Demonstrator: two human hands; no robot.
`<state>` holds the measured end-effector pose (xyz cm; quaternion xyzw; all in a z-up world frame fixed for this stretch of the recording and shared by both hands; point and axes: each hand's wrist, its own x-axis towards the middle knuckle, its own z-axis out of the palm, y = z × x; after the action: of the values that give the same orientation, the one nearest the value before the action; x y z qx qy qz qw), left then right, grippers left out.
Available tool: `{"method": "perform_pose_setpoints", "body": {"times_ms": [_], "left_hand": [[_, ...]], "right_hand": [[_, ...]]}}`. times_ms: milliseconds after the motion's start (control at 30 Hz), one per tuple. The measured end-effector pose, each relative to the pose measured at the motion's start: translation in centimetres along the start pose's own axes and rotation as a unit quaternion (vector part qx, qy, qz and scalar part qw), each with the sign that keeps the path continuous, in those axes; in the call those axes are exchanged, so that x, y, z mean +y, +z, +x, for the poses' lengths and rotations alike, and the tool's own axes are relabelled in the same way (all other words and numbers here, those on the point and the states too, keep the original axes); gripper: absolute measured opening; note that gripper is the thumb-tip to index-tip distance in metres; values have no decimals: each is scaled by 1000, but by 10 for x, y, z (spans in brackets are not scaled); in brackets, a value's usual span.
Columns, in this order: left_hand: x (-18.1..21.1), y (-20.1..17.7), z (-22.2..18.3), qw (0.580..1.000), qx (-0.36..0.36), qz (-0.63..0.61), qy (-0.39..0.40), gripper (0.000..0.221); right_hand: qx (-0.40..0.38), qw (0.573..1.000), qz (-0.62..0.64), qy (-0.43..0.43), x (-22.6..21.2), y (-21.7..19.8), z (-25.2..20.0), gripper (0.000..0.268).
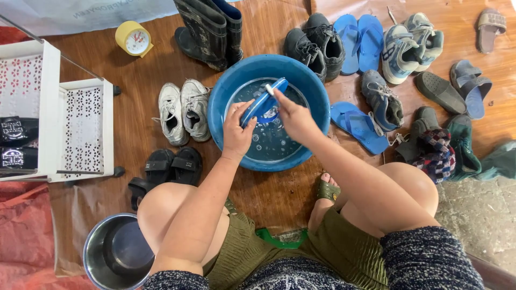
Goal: Cleaning a blue flip-flop by scrubbing it with a toothbrush in a basin of soapy water.
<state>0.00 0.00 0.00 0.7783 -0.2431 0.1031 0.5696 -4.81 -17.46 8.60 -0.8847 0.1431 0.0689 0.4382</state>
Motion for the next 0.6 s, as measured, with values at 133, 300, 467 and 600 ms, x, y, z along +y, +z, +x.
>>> {"method": "perform_pose_setpoints", "body": {"times_ms": [133,300,467,600], "left_hand": [[-9,7,3,1000,6,21,-4,34],[-26,18,3,999,21,36,6,32],[-14,25,7,998,14,51,-39,28],[-33,36,0,996,10,62,-59,35]], "right_hand": [[-11,999,34,14,-19,3,-21,54],[-28,998,56,14,-32,2,-37,53],[-17,998,30,-49,-10,24,-40,52],[10,995,-52,-80,-10,28,-36,54]]}}
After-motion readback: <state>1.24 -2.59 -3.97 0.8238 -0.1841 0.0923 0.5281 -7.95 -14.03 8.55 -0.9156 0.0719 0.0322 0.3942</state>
